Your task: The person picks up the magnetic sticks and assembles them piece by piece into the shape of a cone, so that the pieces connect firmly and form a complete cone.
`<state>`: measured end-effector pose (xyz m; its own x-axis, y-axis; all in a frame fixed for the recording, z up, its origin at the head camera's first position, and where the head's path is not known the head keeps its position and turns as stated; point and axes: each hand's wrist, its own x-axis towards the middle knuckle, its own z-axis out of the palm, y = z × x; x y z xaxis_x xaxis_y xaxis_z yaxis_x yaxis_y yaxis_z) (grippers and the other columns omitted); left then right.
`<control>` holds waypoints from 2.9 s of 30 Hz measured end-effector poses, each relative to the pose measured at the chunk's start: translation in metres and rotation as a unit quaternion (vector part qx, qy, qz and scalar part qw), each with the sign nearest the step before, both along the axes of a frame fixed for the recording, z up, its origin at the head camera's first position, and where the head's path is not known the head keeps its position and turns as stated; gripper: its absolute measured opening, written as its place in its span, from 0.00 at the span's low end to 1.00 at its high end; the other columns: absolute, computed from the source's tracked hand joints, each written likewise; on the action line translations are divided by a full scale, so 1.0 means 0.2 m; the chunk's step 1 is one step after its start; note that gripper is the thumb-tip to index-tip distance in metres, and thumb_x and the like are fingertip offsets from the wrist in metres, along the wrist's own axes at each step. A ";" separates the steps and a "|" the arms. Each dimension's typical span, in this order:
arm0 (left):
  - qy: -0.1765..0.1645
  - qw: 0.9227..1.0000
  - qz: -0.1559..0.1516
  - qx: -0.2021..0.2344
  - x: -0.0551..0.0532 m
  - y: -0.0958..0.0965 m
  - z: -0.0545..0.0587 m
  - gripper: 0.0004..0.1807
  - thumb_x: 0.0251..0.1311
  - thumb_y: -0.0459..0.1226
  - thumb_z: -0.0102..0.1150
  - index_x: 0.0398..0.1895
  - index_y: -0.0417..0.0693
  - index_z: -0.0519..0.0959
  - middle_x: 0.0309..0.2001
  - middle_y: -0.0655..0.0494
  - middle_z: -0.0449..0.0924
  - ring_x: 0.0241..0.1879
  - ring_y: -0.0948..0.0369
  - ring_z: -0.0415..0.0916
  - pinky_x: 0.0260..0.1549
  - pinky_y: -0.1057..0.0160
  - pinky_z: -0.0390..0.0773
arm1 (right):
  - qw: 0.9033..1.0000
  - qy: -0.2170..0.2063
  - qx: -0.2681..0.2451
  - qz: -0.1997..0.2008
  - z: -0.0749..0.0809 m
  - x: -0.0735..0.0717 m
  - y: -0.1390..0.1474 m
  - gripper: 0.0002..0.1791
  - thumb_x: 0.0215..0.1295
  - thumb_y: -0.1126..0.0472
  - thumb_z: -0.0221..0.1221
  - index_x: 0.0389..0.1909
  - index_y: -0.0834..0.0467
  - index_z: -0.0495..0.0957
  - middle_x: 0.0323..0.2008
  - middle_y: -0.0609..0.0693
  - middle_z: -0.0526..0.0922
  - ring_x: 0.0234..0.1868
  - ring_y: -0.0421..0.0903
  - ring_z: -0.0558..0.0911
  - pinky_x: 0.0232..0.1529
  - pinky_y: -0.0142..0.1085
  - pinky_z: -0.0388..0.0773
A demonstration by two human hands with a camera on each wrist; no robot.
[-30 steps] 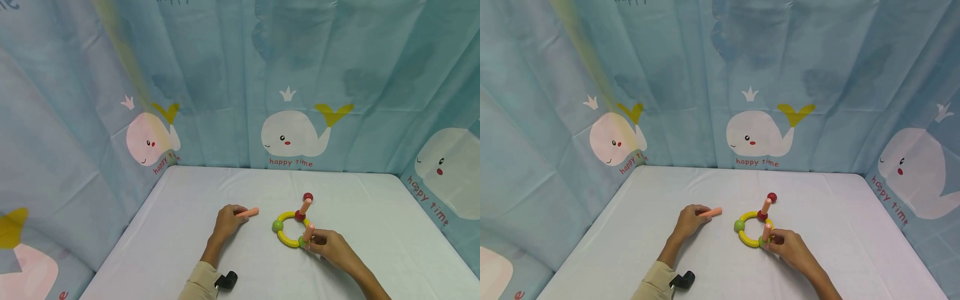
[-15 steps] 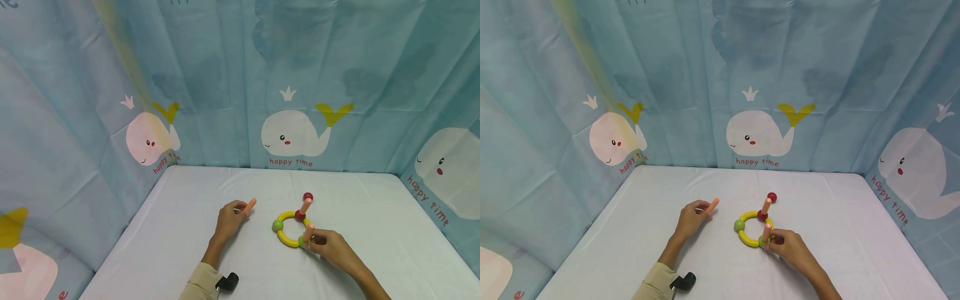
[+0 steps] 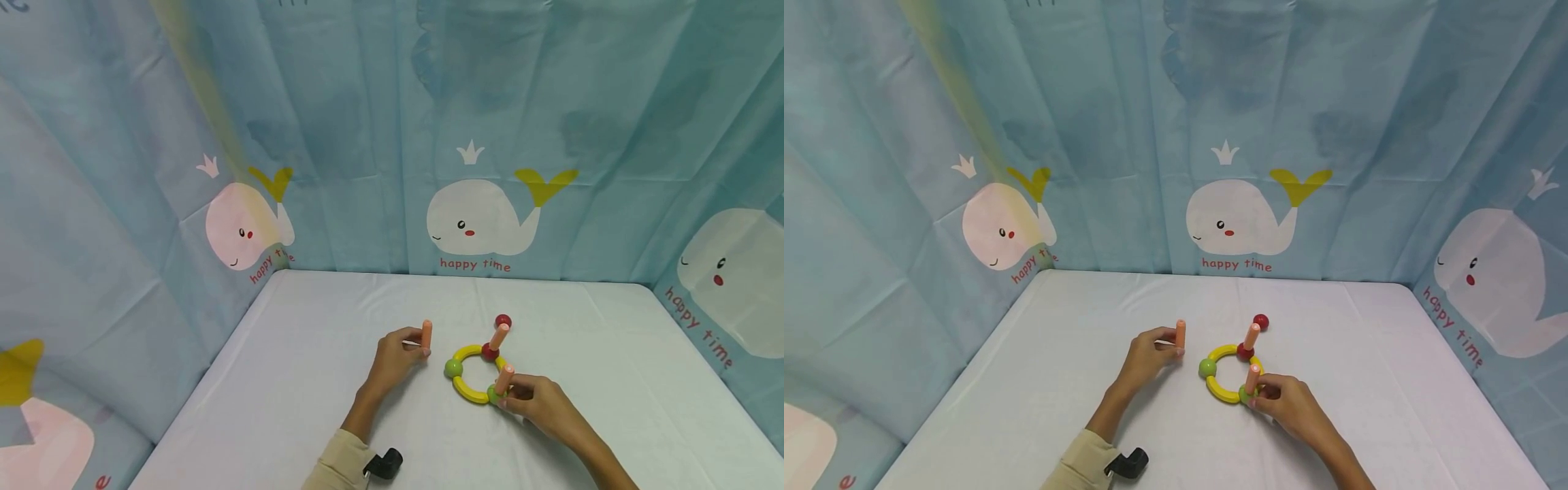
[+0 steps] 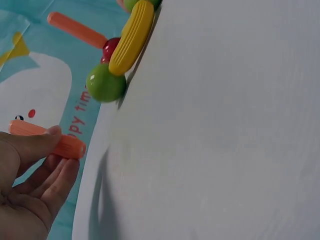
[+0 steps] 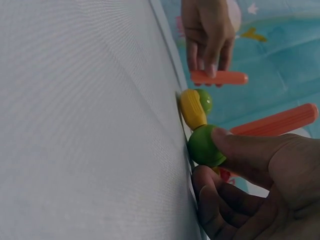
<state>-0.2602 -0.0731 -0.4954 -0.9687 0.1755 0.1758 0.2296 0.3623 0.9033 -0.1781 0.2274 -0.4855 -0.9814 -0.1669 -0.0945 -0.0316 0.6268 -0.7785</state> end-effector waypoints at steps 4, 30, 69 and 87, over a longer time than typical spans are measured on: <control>0.017 1.000 -0.009 0.008 0.02 0.06 0.01 0.19 0.62 0.32 0.75 0.57 0.43 0.86 0.47 0.50 0.89 0.43 0.59 0.89 0.41 0.66 0.87 | 1.000 0.002 -0.002 -0.001 0.00 0.00 0.00 0.16 0.62 0.56 0.75 0.49 0.56 0.88 0.30 0.45 0.82 0.33 0.43 0.79 0.27 0.32 0.76; 0.052 0.998 -0.046 -0.002 0.10 0.25 0.00 0.19 0.67 0.37 0.72 0.60 0.51 0.86 0.50 0.59 0.91 0.48 0.69 0.86 0.52 0.67 0.84 | 1.000 0.000 0.002 -0.006 -0.01 0.00 0.00 0.15 0.63 0.57 0.75 0.49 0.56 0.89 0.31 0.45 0.84 0.34 0.43 0.79 0.29 0.32 0.77; 0.013 0.999 -0.038 0.011 0.12 0.21 -0.05 0.16 0.66 0.38 0.74 0.56 0.51 0.88 0.49 0.61 0.90 0.51 0.65 0.85 0.58 0.52 0.83 | 0.980 0.172 0.082 -0.050 0.05 -0.21 0.13 0.13 0.72 0.63 0.66 0.54 0.59 0.87 0.42 0.49 0.87 0.45 0.50 0.85 0.42 0.39 0.80; 0.010 0.999 -0.039 0.001 0.12 0.23 -0.05 0.17 0.69 0.41 0.71 0.60 0.55 0.87 0.50 0.64 0.89 0.51 0.68 0.83 0.59 0.57 0.81 | 0.987 0.121 0.073 -0.071 0.00 -0.51 0.12 0.31 0.72 0.57 0.66 0.70 0.67 0.73 0.57 0.69 0.79 0.58 0.67 0.83 0.54 0.59 0.84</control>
